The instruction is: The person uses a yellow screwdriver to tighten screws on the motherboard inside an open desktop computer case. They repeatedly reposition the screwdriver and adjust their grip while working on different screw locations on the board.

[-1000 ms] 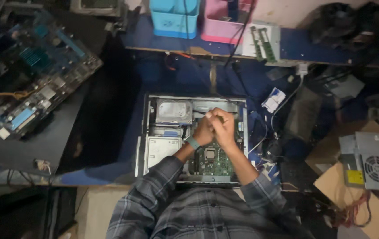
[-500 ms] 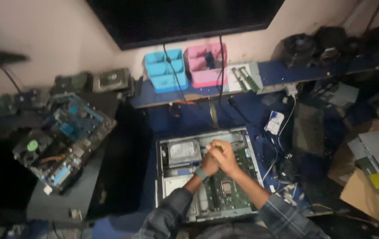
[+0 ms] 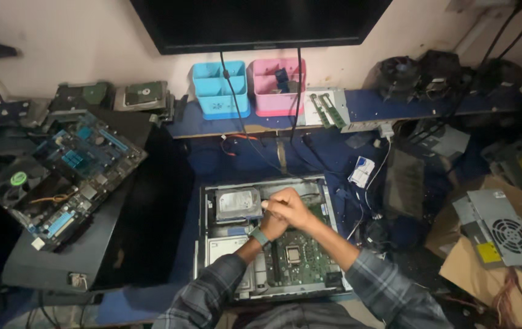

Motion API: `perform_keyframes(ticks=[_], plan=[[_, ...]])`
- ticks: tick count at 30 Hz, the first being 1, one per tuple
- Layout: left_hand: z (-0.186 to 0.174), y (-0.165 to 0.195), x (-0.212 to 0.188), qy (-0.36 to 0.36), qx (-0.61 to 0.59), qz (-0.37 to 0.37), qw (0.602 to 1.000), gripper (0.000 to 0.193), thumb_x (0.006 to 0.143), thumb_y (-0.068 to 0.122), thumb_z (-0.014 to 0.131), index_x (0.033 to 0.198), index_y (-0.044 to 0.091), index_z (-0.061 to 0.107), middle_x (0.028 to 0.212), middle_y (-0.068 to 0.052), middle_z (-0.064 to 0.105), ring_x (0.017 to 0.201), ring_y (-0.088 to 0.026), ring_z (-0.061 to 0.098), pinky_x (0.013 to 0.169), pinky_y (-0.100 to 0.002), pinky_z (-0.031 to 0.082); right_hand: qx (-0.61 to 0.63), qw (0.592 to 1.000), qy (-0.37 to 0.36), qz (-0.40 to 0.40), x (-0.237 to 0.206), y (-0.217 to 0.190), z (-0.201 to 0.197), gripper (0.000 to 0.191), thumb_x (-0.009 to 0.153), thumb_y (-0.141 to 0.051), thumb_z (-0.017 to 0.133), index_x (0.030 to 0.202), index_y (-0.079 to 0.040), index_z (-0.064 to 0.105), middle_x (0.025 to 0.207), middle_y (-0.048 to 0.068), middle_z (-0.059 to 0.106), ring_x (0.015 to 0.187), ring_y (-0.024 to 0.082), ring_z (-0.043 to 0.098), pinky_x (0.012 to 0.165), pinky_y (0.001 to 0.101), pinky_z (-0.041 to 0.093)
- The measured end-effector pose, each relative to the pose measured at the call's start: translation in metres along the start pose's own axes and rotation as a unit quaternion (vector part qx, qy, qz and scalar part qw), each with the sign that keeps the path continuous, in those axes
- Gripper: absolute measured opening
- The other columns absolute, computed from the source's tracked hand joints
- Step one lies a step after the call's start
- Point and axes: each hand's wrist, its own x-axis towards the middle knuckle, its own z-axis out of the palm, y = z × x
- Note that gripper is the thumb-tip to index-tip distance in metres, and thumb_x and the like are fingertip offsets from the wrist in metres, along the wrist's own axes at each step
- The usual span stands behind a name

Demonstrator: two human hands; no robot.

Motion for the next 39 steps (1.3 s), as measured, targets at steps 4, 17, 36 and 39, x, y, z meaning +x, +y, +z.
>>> perform_keyframes(ticks=[4, 17, 36, 39], plan=[[-0.003, 0.003, -0.003, 0.023, 0.009, 0.006, 1.0, 0.031, 0.1, 0.018, 0.058, 0.125, 0.0, 0.058, 0.121, -0.015, 0.065, 0.117, -0.025, 0.064, 0.095, -0.039, 0.053, 0.005, 0.994, -0.111, -0.013, 0.01, 0.005, -0.004, 0.038, 0.092, -0.011, 0.07, 0.061, -0.006, 0.049, 0.057, -0.005, 0.043, 0.054, 0.004, 0.037, 0.048, 0.025, 0.029], [0.003, 0.0, 0.008, 0.027, -0.007, -0.097, 0.995, 0.019, 0.097, 0.022, 0.06, 0.095, 0.004, 0.057, 0.089, -0.01, 0.066, 0.084, -0.023, 0.065, 0.07, -0.04, 0.049, -0.02, 0.957, 0.28, -0.078, -0.008, -0.032, 0.056, 0.027, 0.087, -0.004, 0.072, 0.073, -0.007, 0.049, 0.07, -0.005, 0.051, 0.068, 0.006, 0.046, 0.062, 0.0239, 0.04], [0.004, -0.008, 0.006, 0.106, -0.115, 0.099, 0.983, 0.03, 0.103, 0.018, 0.055, 0.128, 0.001, 0.055, 0.125, -0.013, 0.058, 0.118, -0.024, 0.056, 0.1, -0.039, 0.046, -0.18, 0.918, 0.286, -0.209, -0.009, -0.049, 0.07, 0.017, 0.092, -0.008, 0.07, 0.083, 0.0, 0.058, 0.093, 0.005, 0.054, 0.087, 0.015, 0.055, 0.076, 0.031, 0.046], [0.007, -0.011, 0.0, 0.019, -0.135, 0.01, 0.991, 0.034, 0.096, 0.019, 0.061, 0.125, 0.002, 0.054, 0.115, -0.008, 0.06, 0.109, -0.02, 0.06, 0.09, -0.035, 0.051, -0.055, 0.934, 0.306, -0.175, -0.018, -0.049, 0.077, 0.017, 0.093, -0.011, 0.068, 0.092, -0.002, 0.054, 0.097, 0.003, 0.055, 0.089, 0.013, 0.053, 0.082, 0.0286, 0.046]])
